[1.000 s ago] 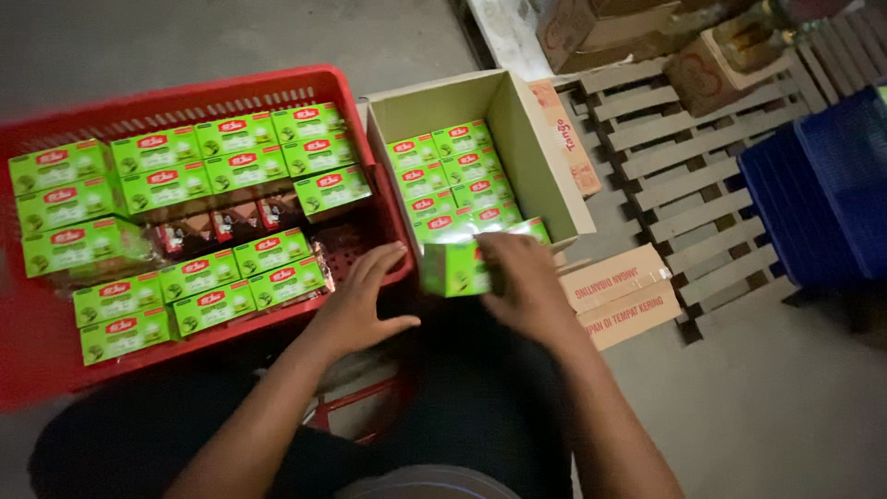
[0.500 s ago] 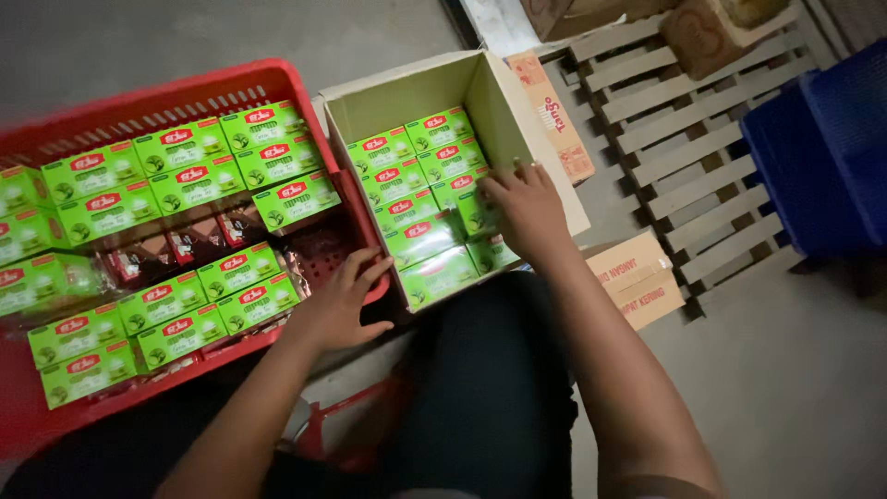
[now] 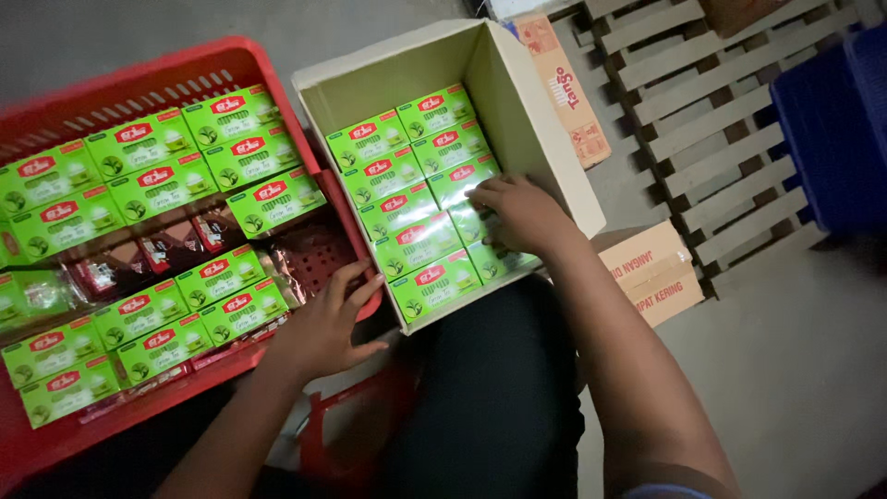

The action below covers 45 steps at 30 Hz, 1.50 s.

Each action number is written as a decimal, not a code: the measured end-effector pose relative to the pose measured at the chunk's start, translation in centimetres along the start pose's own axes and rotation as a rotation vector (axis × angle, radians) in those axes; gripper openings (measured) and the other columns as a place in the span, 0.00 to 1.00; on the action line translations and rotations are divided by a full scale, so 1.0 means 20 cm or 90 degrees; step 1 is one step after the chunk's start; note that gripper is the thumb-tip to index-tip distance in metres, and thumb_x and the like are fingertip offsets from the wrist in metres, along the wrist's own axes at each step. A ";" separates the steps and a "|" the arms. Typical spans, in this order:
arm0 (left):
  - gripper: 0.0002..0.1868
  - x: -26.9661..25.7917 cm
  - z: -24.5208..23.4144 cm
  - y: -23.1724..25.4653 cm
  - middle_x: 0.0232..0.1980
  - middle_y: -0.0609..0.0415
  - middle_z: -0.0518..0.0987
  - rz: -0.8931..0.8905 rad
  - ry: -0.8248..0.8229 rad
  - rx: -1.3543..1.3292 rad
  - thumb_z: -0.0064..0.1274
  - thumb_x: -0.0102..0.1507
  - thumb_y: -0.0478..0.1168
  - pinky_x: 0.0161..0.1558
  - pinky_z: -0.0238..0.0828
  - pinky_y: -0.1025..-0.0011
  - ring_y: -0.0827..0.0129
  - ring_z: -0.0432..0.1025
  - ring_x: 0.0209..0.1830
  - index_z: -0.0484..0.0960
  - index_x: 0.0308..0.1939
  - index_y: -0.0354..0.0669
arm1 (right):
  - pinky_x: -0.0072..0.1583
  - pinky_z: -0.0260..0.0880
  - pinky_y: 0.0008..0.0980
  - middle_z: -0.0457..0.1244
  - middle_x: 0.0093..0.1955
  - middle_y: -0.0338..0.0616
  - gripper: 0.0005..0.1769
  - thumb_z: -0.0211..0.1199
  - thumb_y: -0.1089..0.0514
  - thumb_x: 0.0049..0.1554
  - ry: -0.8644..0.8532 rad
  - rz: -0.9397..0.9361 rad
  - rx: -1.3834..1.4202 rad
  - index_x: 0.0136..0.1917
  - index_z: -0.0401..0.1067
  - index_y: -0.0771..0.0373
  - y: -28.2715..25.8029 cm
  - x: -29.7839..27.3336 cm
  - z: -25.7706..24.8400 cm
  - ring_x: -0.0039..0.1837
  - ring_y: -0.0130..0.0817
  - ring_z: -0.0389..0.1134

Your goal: The person transfers small green boxes from a cardboard carton into a red plastic basket. They handle the boxes one at a time, placing them in rows within the basket. The task continues until the basket is filled with the green boxes.

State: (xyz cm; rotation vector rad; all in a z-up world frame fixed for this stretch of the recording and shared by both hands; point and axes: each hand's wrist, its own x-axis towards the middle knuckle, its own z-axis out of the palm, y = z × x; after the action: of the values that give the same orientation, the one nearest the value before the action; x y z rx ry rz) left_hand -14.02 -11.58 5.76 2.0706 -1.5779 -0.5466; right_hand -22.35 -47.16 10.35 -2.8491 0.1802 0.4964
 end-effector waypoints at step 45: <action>0.29 -0.06 0.07 0.03 0.65 0.48 0.68 -0.073 0.151 -0.072 0.58 0.63 0.56 0.55 0.75 0.47 0.43 0.74 0.59 0.75 0.62 0.45 | 0.67 0.69 0.54 0.65 0.64 0.49 0.20 0.59 0.57 0.60 0.075 -0.062 0.266 0.66 0.71 0.55 -0.60 -0.16 0.13 0.67 0.59 0.68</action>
State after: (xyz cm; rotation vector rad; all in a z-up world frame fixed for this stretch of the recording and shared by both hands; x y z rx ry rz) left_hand -15.57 -10.80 5.09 2.0641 -1.2718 -0.4016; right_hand -24.28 -34.76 11.64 -2.4632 0.1458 0.2355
